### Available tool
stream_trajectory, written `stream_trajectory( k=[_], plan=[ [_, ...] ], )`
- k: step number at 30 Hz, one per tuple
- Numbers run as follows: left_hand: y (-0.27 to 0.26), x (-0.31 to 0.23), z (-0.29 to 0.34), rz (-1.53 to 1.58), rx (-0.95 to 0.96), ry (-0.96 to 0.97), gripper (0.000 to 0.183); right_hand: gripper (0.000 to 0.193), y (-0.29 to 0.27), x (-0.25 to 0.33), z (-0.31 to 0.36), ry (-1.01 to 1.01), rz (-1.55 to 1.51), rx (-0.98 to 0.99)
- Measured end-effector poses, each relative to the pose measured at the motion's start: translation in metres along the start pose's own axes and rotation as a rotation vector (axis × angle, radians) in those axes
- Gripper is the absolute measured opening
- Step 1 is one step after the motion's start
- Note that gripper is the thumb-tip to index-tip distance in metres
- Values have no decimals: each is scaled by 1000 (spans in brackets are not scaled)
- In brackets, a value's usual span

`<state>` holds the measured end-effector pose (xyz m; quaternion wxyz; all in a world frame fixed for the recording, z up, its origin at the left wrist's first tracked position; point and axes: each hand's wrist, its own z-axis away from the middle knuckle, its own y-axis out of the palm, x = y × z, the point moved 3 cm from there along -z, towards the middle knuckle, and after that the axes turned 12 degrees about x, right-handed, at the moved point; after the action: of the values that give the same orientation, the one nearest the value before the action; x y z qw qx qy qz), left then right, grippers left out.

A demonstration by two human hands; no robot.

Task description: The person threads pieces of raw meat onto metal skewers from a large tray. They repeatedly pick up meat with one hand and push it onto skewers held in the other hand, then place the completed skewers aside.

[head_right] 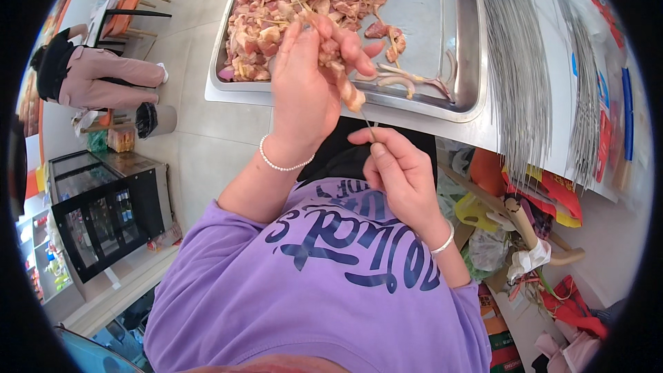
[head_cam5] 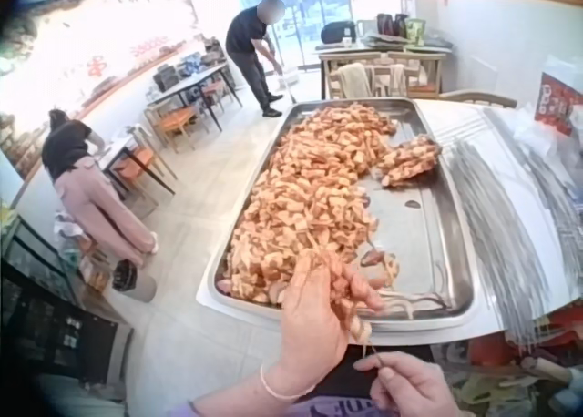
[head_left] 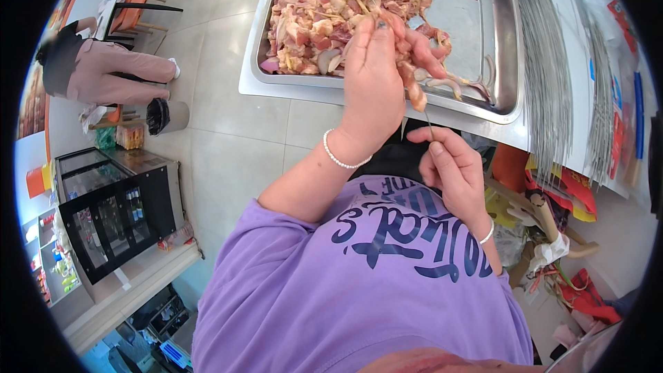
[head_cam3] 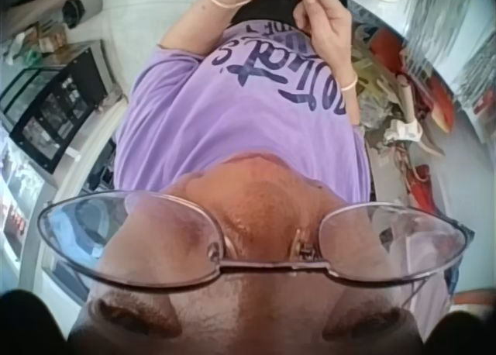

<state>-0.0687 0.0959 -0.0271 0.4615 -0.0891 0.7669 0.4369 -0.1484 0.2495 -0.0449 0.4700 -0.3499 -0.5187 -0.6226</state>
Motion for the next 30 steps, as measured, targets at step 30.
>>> stream_trajectory(
  k=[30],
  plan=[
    [12, 6, -5, 264, 28, -231, 35, 25, -4, -6, 0, -31, -34, -116]
  ],
)
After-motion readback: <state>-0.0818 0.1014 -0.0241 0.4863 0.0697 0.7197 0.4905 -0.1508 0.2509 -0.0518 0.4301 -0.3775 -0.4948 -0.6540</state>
